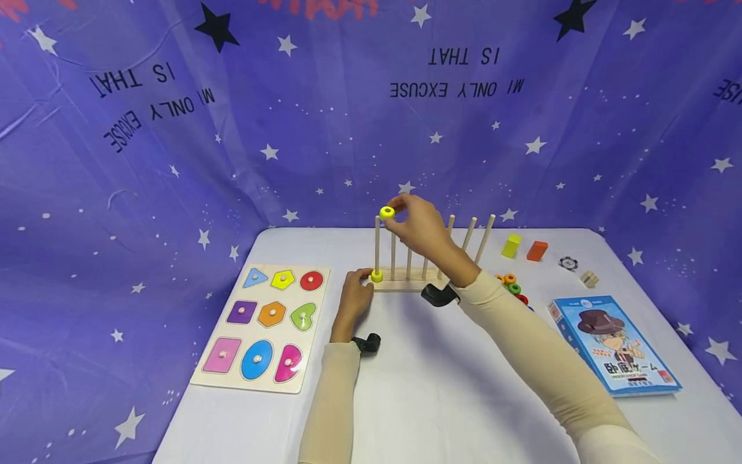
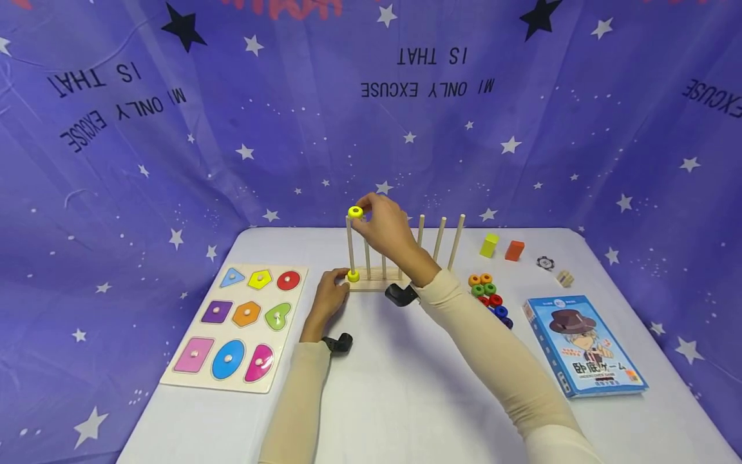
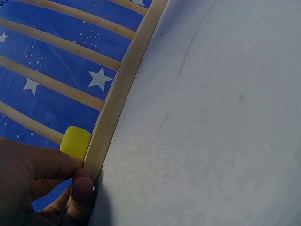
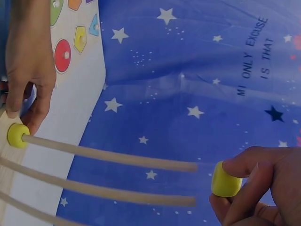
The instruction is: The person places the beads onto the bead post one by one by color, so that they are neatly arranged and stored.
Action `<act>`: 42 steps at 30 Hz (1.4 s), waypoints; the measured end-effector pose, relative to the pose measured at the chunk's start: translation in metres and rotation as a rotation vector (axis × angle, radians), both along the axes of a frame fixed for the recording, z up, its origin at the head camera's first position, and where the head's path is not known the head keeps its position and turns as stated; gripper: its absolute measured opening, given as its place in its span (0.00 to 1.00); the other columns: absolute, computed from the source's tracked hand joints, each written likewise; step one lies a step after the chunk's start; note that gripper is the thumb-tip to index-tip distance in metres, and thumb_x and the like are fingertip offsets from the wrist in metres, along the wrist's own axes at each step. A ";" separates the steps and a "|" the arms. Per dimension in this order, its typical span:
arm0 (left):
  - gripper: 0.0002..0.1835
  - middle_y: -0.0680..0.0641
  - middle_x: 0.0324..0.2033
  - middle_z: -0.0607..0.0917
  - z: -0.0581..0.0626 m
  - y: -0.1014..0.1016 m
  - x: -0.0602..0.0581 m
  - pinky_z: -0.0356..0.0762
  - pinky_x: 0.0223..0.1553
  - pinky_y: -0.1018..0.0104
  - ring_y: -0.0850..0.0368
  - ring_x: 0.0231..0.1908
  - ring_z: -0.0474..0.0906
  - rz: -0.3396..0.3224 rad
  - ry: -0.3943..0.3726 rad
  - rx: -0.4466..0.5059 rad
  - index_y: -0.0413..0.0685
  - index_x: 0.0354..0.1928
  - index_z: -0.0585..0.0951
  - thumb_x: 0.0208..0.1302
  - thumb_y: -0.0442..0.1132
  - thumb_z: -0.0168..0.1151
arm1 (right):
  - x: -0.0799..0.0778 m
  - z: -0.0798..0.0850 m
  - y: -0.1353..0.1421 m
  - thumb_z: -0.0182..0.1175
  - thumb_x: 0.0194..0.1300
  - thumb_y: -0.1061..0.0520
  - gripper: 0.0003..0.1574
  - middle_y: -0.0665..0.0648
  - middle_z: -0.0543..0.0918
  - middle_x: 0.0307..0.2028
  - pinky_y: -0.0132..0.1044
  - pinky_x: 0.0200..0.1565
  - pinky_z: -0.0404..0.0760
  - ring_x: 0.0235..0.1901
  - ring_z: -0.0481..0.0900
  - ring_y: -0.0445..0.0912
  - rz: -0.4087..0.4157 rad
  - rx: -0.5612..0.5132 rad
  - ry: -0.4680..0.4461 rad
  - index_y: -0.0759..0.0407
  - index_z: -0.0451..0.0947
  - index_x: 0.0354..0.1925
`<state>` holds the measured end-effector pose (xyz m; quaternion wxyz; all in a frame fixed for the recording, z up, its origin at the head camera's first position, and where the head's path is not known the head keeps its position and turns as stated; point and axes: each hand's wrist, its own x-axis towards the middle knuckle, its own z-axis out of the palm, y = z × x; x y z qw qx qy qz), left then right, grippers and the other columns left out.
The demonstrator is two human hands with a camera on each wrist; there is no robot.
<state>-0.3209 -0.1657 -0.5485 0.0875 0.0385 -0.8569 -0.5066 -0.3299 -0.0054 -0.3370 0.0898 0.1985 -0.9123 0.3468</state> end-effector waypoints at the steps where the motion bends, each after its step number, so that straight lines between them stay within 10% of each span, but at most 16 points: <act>1: 0.20 0.40 0.50 0.76 -0.001 0.000 0.000 0.63 0.60 0.53 0.43 0.55 0.71 0.000 0.003 -0.001 0.42 0.55 0.79 0.59 0.29 0.58 | -0.003 0.000 -0.004 0.63 0.61 0.50 0.20 0.52 0.80 0.44 0.40 0.33 0.75 0.30 0.77 0.45 0.002 0.000 -0.009 0.54 0.76 0.51; 20: 0.19 0.39 0.49 0.76 -0.010 0.012 -0.001 0.64 0.59 0.53 0.44 0.54 0.72 -0.024 0.025 -0.002 0.40 0.54 0.79 0.59 0.29 0.59 | -0.010 -0.013 -0.004 0.64 0.60 0.46 0.27 0.55 0.78 0.48 0.48 0.48 0.74 0.48 0.76 0.50 -0.032 0.084 0.026 0.56 0.75 0.55; 29: 0.19 0.39 0.50 0.76 -0.007 0.006 -0.005 0.63 0.61 0.53 0.43 0.55 0.71 -0.014 0.003 0.008 0.40 0.55 0.78 0.60 0.29 0.59 | 0.032 -0.013 0.083 0.63 0.63 0.52 0.23 0.55 0.77 0.48 0.38 0.31 0.74 0.29 0.74 0.47 -0.090 -0.141 0.127 0.55 0.75 0.55; 42: 0.20 0.40 0.50 0.75 -0.006 -0.002 -0.005 0.62 0.60 0.52 0.45 0.55 0.70 -0.018 -0.019 0.045 0.42 0.57 0.77 0.61 0.31 0.57 | 0.080 -0.126 0.223 0.56 0.67 0.46 0.26 0.64 0.76 0.50 0.39 0.30 0.73 0.33 0.73 0.52 -0.468 -0.041 -0.117 0.61 0.71 0.56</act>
